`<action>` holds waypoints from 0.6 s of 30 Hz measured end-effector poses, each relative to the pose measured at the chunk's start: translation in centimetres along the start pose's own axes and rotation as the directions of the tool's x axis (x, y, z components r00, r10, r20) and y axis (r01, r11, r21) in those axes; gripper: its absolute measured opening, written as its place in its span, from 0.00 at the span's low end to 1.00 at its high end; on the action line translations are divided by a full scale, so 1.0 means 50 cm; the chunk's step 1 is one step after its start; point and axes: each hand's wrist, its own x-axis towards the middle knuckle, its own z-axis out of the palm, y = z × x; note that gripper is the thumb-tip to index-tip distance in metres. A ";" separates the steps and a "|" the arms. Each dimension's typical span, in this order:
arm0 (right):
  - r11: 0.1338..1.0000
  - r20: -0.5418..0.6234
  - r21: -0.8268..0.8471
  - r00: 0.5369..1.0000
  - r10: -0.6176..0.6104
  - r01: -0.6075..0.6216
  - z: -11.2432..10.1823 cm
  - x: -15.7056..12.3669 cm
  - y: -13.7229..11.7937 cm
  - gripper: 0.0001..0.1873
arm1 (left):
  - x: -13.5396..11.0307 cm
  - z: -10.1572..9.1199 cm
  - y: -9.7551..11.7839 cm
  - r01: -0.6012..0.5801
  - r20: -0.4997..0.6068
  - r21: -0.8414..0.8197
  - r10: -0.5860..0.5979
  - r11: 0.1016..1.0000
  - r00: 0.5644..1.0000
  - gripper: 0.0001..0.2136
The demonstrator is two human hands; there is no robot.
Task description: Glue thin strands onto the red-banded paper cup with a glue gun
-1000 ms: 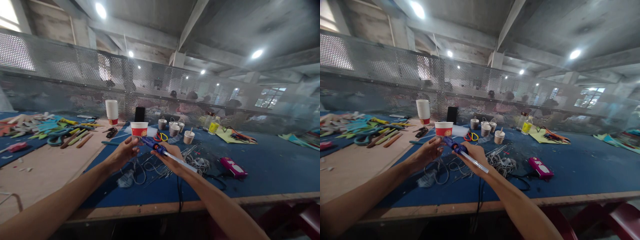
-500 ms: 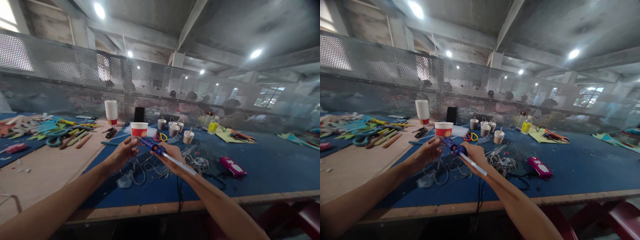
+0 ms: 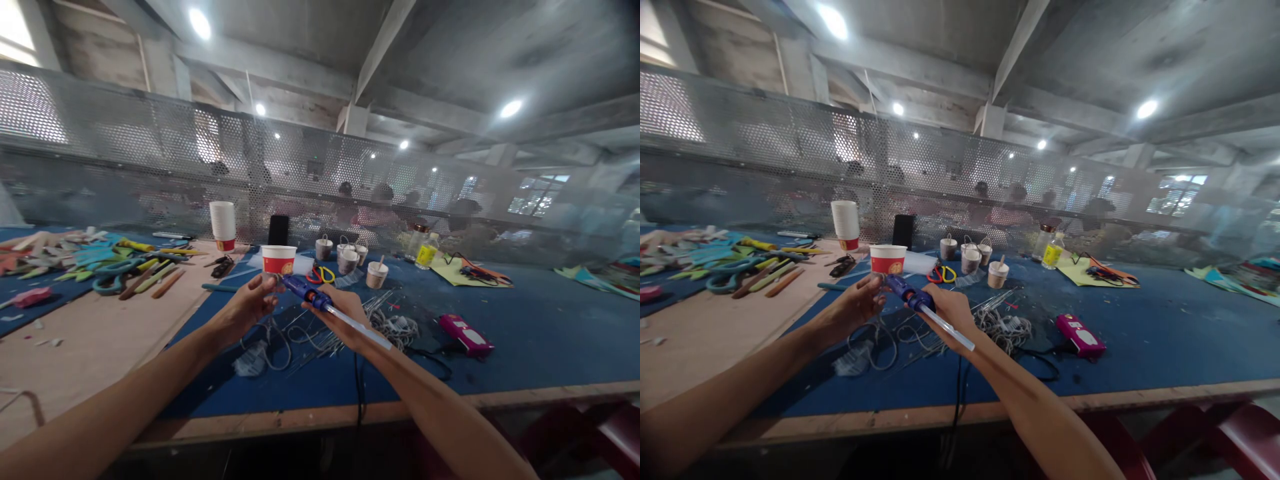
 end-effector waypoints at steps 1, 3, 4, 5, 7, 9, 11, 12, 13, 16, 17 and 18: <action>1.000 0.002 -0.002 1.000 0.006 -0.006 0.000 0.000 0.000 0.19 | 0.000 0.000 0.000 -0.001 -0.001 -0.001 0.001 1.000 1.000 0.14; 1.000 0.002 0.002 1.000 0.011 -0.011 0.000 0.000 0.001 0.18 | -0.001 0.000 0.000 0.000 -0.002 0.002 0.000 1.000 1.000 0.14; 1.000 0.001 0.007 1.000 0.009 -0.009 0.000 0.000 0.002 0.18 | -0.001 -0.001 0.000 0.000 0.001 0.006 0.000 1.000 1.000 0.14; 1.000 -0.001 0.012 1.000 0.007 -0.007 0.000 0.000 0.002 0.18 | -0.001 -0.002 -0.001 0.001 0.005 0.008 -0.001 1.000 1.000 0.15; 1.000 -0.007 0.016 1.000 0.007 -0.007 0.001 0.000 0.004 0.18 | 0.000 -0.004 -0.001 0.002 0.014 0.005 -0.002 1.000 1.000 0.14; 1.000 -0.013 0.015 1.000 0.010 -0.010 0.003 0.000 0.006 0.18 | -0.001 -0.004 -0.001 0.005 0.020 0.001 -0.005 1.000 1.000 0.14; 1.000 -0.012 0.016 1.000 0.007 -0.007 0.004 0.000 0.009 0.17 | -0.001 -0.002 0.001 0.010 0.014 -0.001 -0.010 1.000 1.000 0.14; 1.000 -0.013 0.016 1.000 0.003 -0.003 0.005 0.000 0.011 0.17 | -0.002 0.000 0.002 0.012 0.007 -0.001 -0.012 1.000 1.000 0.14; 1.000 -0.012 0.013 1.000 0.000 0.000 0.005 0.001 0.012 0.17 | -0.003 0.002 0.003 0.016 -0.001 -0.001 -0.016 1.000 1.000 0.13; 1.000 -0.013 -0.006 1.000 -0.006 0.006 0.004 0.001 0.013 0.17 | -0.004 0.005 0.005 0.020 -0.015 -0.002 -0.020 1.000 1.000 0.12; 1.000 -0.013 -0.008 1.000 -0.008 0.008 0.003 0.001 0.012 0.17 | -0.004 0.005 0.005 0.021 -0.014 -0.002 -0.021 1.000 1.000 0.11; 1.000 -0.012 -0.004 1.000 -0.012 0.012 0.002 0.001 0.011 0.17 | -0.003 0.005 0.005 0.021 -0.012 -0.001 -0.021 1.000 1.000 0.11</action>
